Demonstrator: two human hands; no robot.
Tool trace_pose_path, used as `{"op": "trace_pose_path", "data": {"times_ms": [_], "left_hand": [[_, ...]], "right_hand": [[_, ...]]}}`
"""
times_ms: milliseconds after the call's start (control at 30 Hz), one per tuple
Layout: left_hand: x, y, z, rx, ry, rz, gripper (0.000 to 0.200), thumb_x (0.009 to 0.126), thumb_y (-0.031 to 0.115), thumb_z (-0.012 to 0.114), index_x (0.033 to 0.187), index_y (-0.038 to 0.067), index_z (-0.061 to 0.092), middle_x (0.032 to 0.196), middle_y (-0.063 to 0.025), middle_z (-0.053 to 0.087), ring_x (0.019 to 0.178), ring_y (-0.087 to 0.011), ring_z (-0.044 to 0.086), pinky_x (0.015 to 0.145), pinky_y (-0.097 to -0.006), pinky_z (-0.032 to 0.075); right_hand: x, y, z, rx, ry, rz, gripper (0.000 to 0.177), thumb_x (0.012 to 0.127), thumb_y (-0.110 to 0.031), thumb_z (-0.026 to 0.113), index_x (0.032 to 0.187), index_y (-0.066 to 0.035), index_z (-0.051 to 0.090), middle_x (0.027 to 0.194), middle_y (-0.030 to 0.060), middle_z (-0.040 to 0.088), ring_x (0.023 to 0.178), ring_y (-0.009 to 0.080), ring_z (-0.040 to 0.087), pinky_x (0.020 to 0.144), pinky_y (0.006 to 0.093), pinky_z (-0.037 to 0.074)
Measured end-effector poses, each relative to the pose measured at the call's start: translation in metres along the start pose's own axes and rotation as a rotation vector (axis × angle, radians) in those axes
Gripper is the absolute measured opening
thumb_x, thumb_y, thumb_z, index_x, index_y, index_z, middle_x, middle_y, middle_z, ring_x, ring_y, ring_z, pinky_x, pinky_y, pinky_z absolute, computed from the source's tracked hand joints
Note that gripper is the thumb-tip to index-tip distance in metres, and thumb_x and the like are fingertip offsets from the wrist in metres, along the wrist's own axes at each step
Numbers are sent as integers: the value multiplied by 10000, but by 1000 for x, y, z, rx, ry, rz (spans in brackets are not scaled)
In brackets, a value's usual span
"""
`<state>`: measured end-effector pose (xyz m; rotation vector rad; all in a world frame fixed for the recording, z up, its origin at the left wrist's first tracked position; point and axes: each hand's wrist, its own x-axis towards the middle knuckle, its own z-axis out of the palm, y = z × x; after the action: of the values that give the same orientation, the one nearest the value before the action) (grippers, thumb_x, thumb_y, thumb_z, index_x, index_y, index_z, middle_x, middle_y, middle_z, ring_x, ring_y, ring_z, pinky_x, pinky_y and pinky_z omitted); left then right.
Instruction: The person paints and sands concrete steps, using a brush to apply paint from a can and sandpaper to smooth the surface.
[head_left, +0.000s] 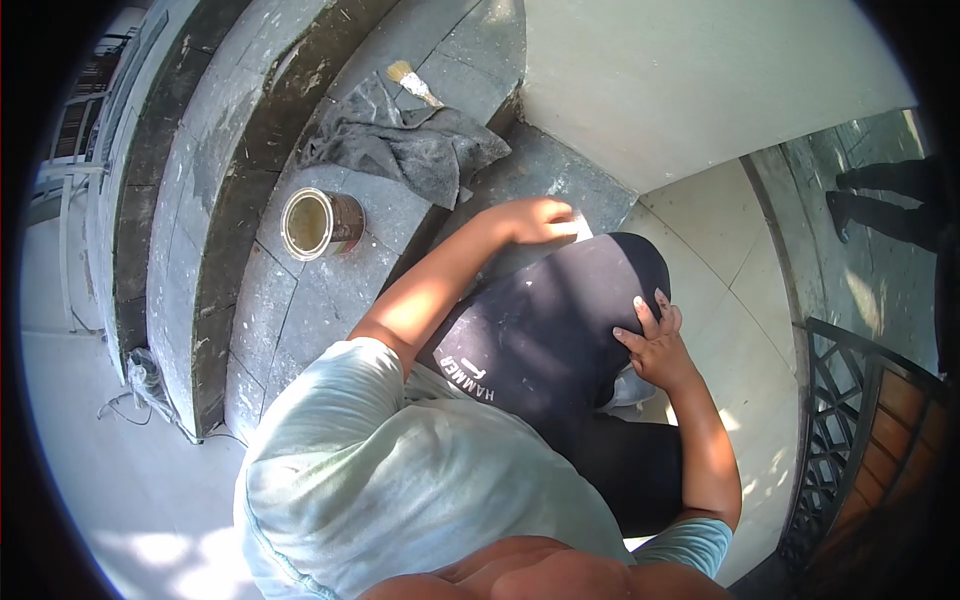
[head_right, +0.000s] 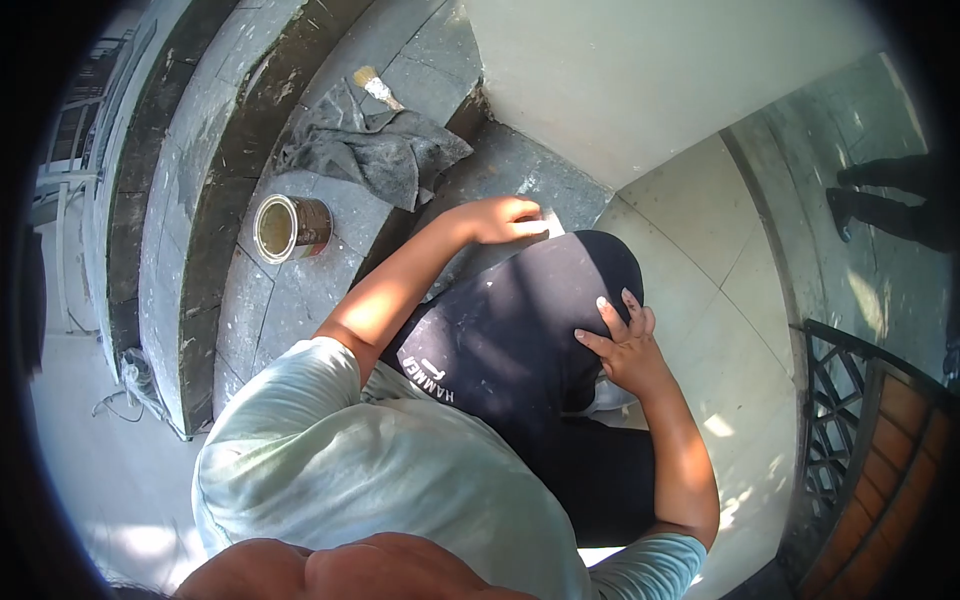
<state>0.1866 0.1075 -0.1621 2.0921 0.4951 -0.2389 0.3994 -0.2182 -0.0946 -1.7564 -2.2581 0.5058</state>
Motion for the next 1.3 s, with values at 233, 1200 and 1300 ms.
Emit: {"op": "trace_pose_path", "data": {"times_ms": [233,1200,1300], "left_hand": [[-13,11,-6,-653,-181,-354,367,1096,364,557,1335,92,614,1107,-35,687,886,-161,640,774,-309,518],[-28,69,15,-617,515,191,519,993,150,699,1472,29,543,1481,-192,594,1377,-290,576,1160,-410,446],[-67,102,-11,-292,464,319,407,993,151,693,1370,22,611,1288,-135,705,1198,-253,685,1062,-390,523]], "right_hand": [[3,1,-2,1,3,-7,650,728,-81,800,1284,-396,677,1601,118,400,1473,509,301,1092,674,332],[2,-2,-6,-9,-10,-14,773,670,-59,868,1338,-374,640,1680,87,297,1533,473,233,1132,651,315],[3,0,-6,-5,-12,-25,774,664,-60,873,1338,-367,647,1691,84,282,1539,470,222,1133,642,320]]}}
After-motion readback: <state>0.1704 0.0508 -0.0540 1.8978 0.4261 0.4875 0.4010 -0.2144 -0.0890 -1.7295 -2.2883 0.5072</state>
